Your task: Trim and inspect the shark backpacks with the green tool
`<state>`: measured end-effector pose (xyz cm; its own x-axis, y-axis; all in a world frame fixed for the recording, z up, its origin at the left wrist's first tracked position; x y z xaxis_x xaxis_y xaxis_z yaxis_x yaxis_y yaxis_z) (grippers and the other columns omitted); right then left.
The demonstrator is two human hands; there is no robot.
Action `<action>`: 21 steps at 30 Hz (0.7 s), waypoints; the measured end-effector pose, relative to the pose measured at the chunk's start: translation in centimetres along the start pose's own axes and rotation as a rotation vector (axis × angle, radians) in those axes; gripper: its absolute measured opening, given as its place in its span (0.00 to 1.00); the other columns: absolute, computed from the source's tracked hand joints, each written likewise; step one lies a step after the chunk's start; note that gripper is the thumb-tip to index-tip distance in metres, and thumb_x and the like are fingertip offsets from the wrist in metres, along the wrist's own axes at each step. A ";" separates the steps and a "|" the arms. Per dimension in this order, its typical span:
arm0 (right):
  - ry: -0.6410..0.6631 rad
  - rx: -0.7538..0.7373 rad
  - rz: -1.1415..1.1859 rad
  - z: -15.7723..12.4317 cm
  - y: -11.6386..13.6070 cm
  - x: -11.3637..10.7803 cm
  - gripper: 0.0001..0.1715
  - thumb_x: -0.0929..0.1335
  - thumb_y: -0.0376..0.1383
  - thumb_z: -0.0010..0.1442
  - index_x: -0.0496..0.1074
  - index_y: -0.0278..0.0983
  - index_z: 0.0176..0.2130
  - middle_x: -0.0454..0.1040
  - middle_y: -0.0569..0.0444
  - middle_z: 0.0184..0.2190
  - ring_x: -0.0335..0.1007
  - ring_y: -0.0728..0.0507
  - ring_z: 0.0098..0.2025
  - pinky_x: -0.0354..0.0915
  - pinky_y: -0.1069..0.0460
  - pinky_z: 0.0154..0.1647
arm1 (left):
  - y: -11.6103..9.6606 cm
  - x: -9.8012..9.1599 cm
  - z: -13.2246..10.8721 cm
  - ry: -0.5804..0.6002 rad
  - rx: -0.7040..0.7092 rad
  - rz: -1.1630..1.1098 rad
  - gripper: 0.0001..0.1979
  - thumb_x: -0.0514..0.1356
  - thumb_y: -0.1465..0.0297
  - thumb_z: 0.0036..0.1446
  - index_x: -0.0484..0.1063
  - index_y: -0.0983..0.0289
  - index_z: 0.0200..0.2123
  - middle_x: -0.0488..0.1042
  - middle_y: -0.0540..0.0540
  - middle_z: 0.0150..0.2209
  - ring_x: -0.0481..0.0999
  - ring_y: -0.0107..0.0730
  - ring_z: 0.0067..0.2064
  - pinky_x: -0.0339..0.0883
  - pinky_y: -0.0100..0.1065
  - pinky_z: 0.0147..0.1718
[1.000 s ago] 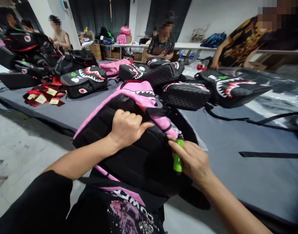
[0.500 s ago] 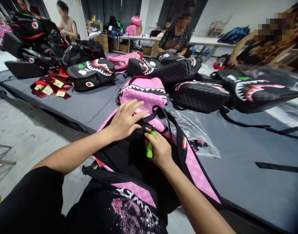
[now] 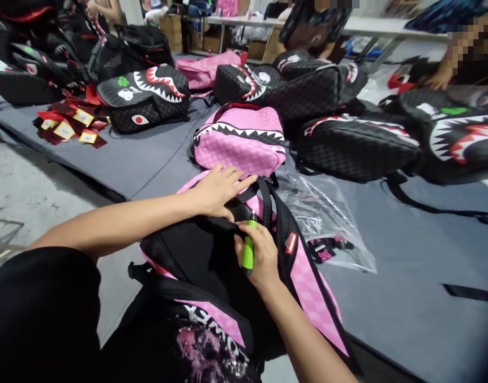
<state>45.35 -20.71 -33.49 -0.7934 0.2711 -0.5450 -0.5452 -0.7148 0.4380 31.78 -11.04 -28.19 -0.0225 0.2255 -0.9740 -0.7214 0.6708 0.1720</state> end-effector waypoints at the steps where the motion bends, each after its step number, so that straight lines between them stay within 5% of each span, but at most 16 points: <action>1: -0.006 0.004 0.018 0.0 -0.2 0.1 0.20 0.67 0.28 0.60 0.68 0.42 0.52 0.78 0.48 0.43 0.76 0.39 0.46 0.73 0.42 0.45 | -0.3 0.1 -0.1 0.003 0.007 0.024 0.58 0.68 0.46 0.46 0.46 0.66 0.71 0.58 0.72 0.66 0.59 0.60 0.64 0.50 0.52 0.59; 4: 0.003 0.025 0.045 0.1 -0.5 0.3 0.21 0.67 0.28 0.60 0.67 0.42 0.53 0.78 0.47 0.44 0.75 0.39 0.47 0.73 0.41 0.47 | -0.8 0.9 0.0 0.036 -0.009 0.090 0.66 0.74 0.50 0.39 0.40 0.64 0.72 0.48 0.72 0.71 0.50 0.65 0.68 0.44 0.59 0.62; 6: 0.018 0.039 0.047 0.1 -0.7 0.4 0.22 0.67 0.29 0.61 0.66 0.42 0.53 0.77 0.46 0.44 0.75 0.38 0.47 0.73 0.40 0.48 | -0.8 1.5 0.4 0.065 -0.037 0.104 0.66 0.75 0.53 0.39 0.39 0.64 0.72 0.50 0.73 0.70 0.55 0.63 0.66 0.47 0.57 0.61; 14: 0.127 0.103 0.063 -1.1 -1.7 0.0 0.31 0.69 0.35 0.63 0.60 0.41 0.62 0.75 0.41 0.54 0.72 0.35 0.56 0.71 0.37 0.55 | -1.0 2.1 1.1 0.037 -0.065 0.112 0.49 0.68 0.56 0.53 0.49 0.68 0.70 0.61 0.71 0.64 0.63 0.55 0.59 0.55 0.50 0.56; 16: 0.063 0.237 0.150 -1.2 -2.3 -1.0 0.32 0.68 0.42 0.65 0.57 0.39 0.64 0.76 0.41 0.50 0.76 0.36 0.51 0.74 0.39 0.50 | -1.1 2.1 1.0 0.031 -0.063 0.098 0.48 0.68 0.56 0.53 0.50 0.67 0.70 0.61 0.71 0.64 0.63 0.55 0.60 0.54 0.51 0.57; 19: -0.087 0.428 0.092 -0.1 -2.9 -3.2 0.24 0.67 0.47 0.64 0.66 0.38 0.54 0.78 0.48 0.37 0.79 0.40 0.34 0.75 0.47 0.34 | -1.0 2.0 1.0 0.022 -0.069 0.065 0.48 0.68 0.57 0.53 0.50 0.66 0.69 0.59 0.70 0.65 0.61 0.56 0.61 0.52 0.51 0.59; 21: -0.019 0.447 -0.012 1.5 -2.8 -3.8 0.15 0.69 0.45 0.63 0.71 0.39 0.45 0.78 0.51 0.32 0.77 0.43 0.29 0.73 0.49 0.30 | -1.0 1.9 0.9 0.020 -0.079 0.055 0.47 0.68 0.58 0.53 0.50 0.66 0.70 0.58 0.69 0.66 0.60 0.55 0.62 0.51 0.51 0.60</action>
<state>49.51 -18.75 -31.52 -0.7889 0.2923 -0.5406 -0.6145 -0.3638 0.7000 33.05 -10.60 -30.06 -0.0769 0.2452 -0.9664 -0.7710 0.5999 0.2135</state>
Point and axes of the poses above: each hand's wrist, its own z-axis towards the middle knuckle, its own x-axis out of the palm, y = z × x, the point moved 5 cm from there along z, towards the middle knuckle
